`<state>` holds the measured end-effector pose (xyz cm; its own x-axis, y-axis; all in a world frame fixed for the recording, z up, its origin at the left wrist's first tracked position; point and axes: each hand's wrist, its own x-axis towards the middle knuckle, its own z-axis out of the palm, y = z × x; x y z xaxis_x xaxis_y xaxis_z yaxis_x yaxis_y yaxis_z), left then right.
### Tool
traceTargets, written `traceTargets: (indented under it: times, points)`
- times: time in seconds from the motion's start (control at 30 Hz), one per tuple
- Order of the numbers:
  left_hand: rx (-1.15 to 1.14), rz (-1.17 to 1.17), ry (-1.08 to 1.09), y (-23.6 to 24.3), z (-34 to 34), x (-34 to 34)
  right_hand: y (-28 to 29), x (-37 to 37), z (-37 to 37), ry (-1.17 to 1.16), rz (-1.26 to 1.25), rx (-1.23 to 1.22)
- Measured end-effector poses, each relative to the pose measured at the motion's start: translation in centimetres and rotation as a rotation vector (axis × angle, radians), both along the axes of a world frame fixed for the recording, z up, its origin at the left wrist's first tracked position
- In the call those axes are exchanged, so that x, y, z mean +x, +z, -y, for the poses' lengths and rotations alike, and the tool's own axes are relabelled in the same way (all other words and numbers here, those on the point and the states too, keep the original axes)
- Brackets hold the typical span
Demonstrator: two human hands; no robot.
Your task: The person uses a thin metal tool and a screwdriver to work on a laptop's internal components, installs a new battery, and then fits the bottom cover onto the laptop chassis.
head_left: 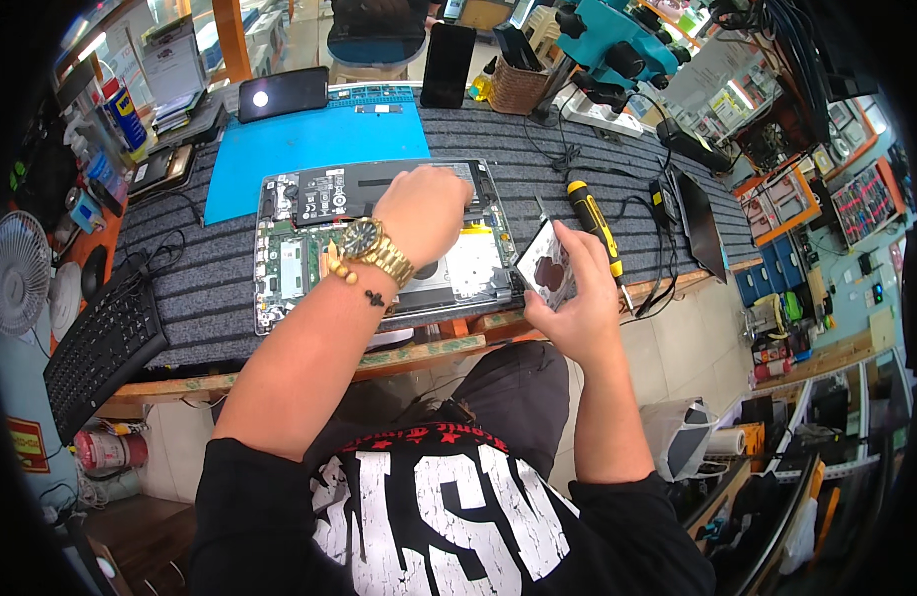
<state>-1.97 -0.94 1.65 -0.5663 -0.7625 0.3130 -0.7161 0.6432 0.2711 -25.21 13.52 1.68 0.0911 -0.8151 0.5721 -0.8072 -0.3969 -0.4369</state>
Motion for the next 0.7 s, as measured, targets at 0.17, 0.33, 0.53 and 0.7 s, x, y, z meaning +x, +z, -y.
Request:
traceTargets:
  times: [0.17,0.33,0.53,0.7]
  points:
    - [0.065,-0.076,-0.074,-1.0,1.7,0.3,-0.3,0.7,-0.7,0.002,0.006,-0.031]
    - [0.06,-0.071,-0.091,-0.1,1.3,1.0,-0.6,1.2,-0.8,0.004,0.012,-0.061]
    - [0.017,-0.118,-0.105,-1.3,1.4,0.7,-0.8,2.0,-0.4,-0.011,-0.006,-0.053]
    - [-0.032,-0.105,-0.077,-1.4,1.6,0.4,-0.6,2.6,0.3,-0.015,-0.032,-0.042]
